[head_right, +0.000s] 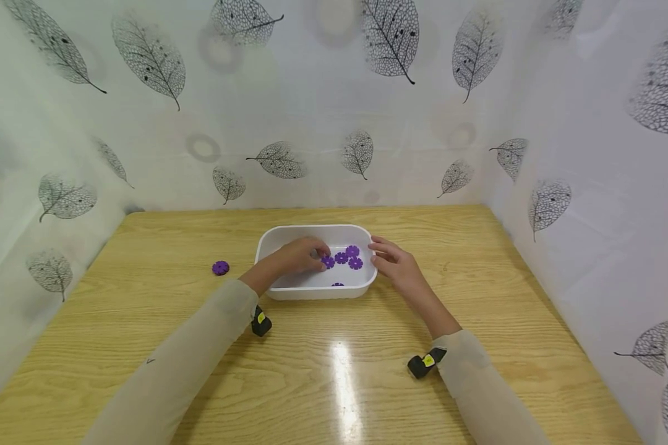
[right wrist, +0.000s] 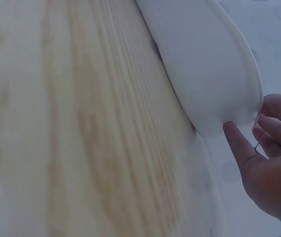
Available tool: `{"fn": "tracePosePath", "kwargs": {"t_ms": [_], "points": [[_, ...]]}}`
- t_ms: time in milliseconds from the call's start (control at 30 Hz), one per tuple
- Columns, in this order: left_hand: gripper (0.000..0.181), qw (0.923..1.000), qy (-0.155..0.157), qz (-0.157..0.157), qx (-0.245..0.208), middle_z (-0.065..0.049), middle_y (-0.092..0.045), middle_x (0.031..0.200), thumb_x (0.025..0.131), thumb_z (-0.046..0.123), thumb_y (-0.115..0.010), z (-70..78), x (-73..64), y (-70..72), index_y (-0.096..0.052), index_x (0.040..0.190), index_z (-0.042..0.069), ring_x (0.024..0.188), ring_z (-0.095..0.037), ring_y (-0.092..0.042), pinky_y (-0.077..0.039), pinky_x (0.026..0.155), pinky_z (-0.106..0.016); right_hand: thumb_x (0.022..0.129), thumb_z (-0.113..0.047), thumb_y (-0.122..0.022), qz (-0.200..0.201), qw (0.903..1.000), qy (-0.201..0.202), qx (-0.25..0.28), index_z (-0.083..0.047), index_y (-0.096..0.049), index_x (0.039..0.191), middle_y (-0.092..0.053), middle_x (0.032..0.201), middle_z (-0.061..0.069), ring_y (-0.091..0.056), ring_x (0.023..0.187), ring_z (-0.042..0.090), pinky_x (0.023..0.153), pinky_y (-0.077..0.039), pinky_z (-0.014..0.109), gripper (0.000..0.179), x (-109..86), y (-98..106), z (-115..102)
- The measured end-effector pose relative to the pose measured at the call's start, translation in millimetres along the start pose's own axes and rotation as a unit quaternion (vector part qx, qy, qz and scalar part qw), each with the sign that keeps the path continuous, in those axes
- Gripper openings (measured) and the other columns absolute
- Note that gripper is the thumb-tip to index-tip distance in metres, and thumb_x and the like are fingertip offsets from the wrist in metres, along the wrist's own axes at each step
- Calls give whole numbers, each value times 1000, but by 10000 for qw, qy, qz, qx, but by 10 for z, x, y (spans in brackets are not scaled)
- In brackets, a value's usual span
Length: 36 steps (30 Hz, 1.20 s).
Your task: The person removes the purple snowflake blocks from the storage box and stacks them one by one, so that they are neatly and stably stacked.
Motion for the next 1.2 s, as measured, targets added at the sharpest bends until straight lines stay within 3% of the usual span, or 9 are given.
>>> {"fn": "tracePosePath", "kwargs": {"t_ms": [433,1200], "points": [[34,9997,-110,-221,-1,2,-63,102,88,23,-70,18,1,-32,-61,121,24,95,-14,-58,-47,88,-32,95,-26,-60,-4,10000,-43,-2,-7,-52,136,-36,151,-5,-43,132,27,94,-49,26,46,-5,-1,7],[38,9989,-268,-364,-96,4,-63,100,85,28,-73,96,-79,-19,-63,121,20,94,-12,-57,-46,89,-32,95,-23,-60,-21,9999,-46,116,-4,-52,135,-35,152,-2,-42,132,29,93,-49,25,45,-10,-4,-35]]}}
Point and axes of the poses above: each hand's wrist, its own x-axis towards the middle knuckle, its own y-axis out of the back of the hand, z = x × y, the point moved 7 cm from there along x, towards the middle knuckle
